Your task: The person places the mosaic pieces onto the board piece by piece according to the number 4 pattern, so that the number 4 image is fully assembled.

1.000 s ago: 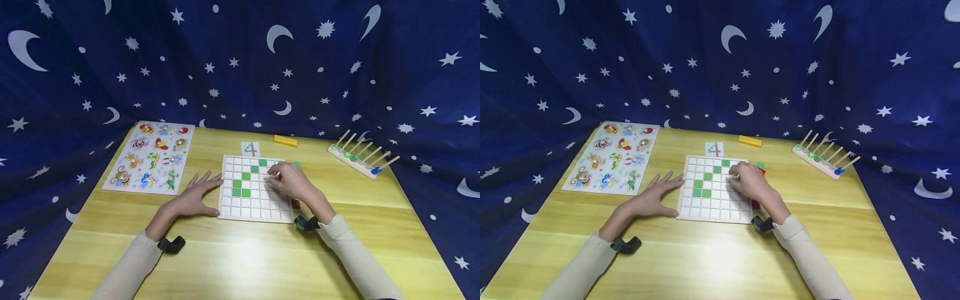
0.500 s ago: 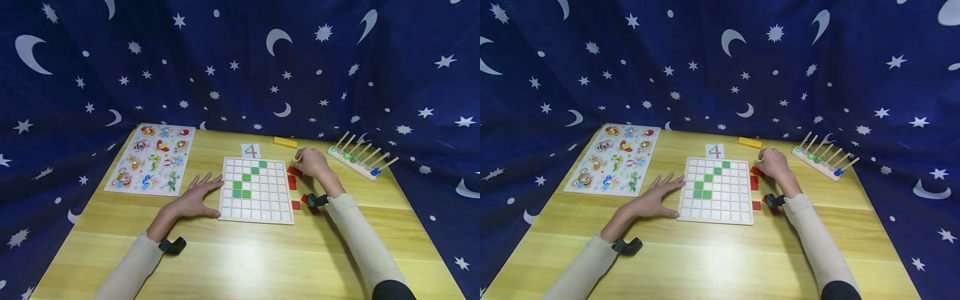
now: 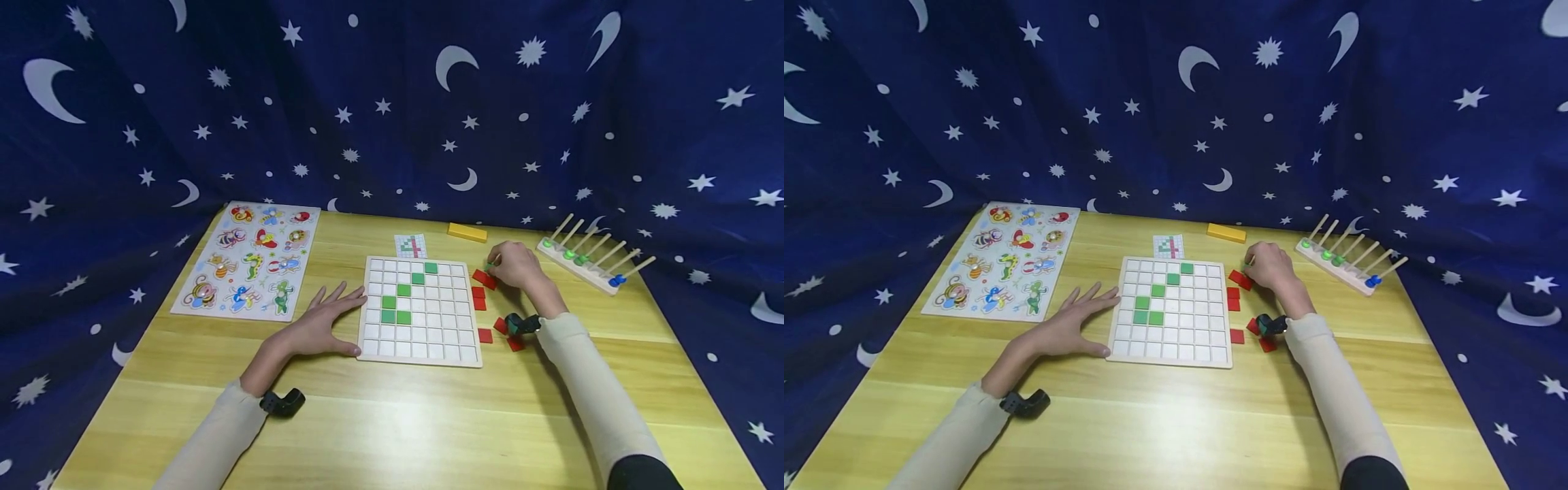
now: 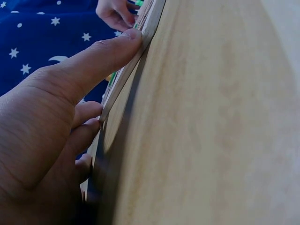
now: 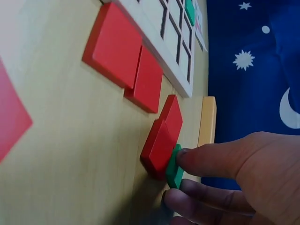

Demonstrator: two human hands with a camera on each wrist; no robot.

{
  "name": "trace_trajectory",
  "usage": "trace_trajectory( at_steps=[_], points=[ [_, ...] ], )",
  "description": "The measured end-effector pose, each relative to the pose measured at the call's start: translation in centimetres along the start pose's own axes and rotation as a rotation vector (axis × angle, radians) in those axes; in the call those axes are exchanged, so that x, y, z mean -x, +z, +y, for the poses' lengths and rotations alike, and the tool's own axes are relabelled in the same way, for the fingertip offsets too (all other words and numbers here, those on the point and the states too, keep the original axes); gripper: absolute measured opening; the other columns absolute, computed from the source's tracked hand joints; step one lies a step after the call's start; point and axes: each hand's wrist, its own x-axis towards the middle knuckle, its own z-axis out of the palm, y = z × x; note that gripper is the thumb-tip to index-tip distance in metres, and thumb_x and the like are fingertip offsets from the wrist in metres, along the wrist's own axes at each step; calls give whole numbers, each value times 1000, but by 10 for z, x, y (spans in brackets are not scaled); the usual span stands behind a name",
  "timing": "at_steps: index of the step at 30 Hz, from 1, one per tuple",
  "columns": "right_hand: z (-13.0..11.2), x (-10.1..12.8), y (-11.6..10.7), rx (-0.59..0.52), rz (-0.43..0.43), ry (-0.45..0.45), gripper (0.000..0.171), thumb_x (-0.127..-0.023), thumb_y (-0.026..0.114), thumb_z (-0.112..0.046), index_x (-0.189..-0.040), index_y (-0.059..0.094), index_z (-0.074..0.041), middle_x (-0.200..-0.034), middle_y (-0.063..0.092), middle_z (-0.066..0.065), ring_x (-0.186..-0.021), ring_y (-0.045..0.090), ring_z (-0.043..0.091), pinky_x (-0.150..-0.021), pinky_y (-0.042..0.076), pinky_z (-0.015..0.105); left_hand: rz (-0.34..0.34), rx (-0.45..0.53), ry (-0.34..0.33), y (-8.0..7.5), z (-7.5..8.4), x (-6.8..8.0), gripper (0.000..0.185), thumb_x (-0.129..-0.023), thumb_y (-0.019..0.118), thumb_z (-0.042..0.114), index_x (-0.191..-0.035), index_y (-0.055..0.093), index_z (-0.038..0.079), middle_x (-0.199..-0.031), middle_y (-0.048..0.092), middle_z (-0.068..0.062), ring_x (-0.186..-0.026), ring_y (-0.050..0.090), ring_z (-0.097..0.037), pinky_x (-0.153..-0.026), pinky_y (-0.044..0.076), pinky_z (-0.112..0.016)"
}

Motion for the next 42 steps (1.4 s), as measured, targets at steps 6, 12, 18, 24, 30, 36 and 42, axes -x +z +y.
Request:
trace_trajectory(
  at_steps=[6, 12, 18, 24, 30, 36, 42],
  points=[
    [4, -1, 0, -7, 3, 4, 23, -85, 75, -16, -103, 74, -1, -95, 73, 14, -90, 65, 34, -73, 52, 48, 1, 6, 7, 0, 0, 0, 103, -75, 81, 59, -158, 34, 19, -165, 19, 4, -153, -1, -25, -119, -12, -49],
    [7, -1, 2, -11, -10, -9, 24, -84, 76, -15, -103, 73, 0, -95, 73, 15, -90, 64, 35, -74, 51, 50, 1, 8, 7, 1, -1, 0, 103, -75, 81, 60, -157, 34, 20, -165, 19, 5, -153, -1, -25, -119, -12, -48],
    [-3, 6, 2, -50, 37, -39, 25, -85, 75, -14, -106, 73, 0, -96, 71, 16, -85, 64, 32, -74, 51, 50, -14, 6, 0, 3, -3, 0, 103, -75, 80, 61, -158, 33, 21, -165, 17, 7, -152, -2, -23, -119, -12, -47],
    [-35, 19, 1, -124, 121, -140, 26, -85, 76, -12, -108, 73, 0, -97, 69, 16, -68, 65, 25, -71, 52, 48, 4, -5, -4, 1, -3, 0, 103, -75, 81, 60, -158, 34, 21, -165, 18, 8, -153, -2, -22, -120, -12, -46],
    [-56, 35, 16, -124, 122, -190, 24, -84, 78, -12, -106, 75, -3, -95, 68, 11, -75, 63, 24, -66, 51, 42, -2, 5, 11, 1, -1, -2, 102, -75, 81, 58, -158, 34, 20, -165, 19, 6, -153, -1, -25, -119, -13, -49],
    [-78, 54, 34, -153, 104, -306, 23, -84, 79, -12, -105, 76, -5, -94, 68, 6, -75, 63, 17, -65, 53, 37, -3, -1, 7, -1, 0, -1, 102, -76, 82, 56, -158, 34, 19, -165, 19, 5, -153, -1, -24, -119, -13, -48],
    [-96, 68, 48, -169, 78, -362, 19, -82, 81, -13, -99, 76, -7, -88, 67, 2, -69, 55, 13, -59, 47, 30, -3, -3, 9, 1, -3, -2, 102, -76, 81, 58, -158, 33, 21, -165, 19, 6, -152, -2, -23, -119, -13, -47]
  ],
)
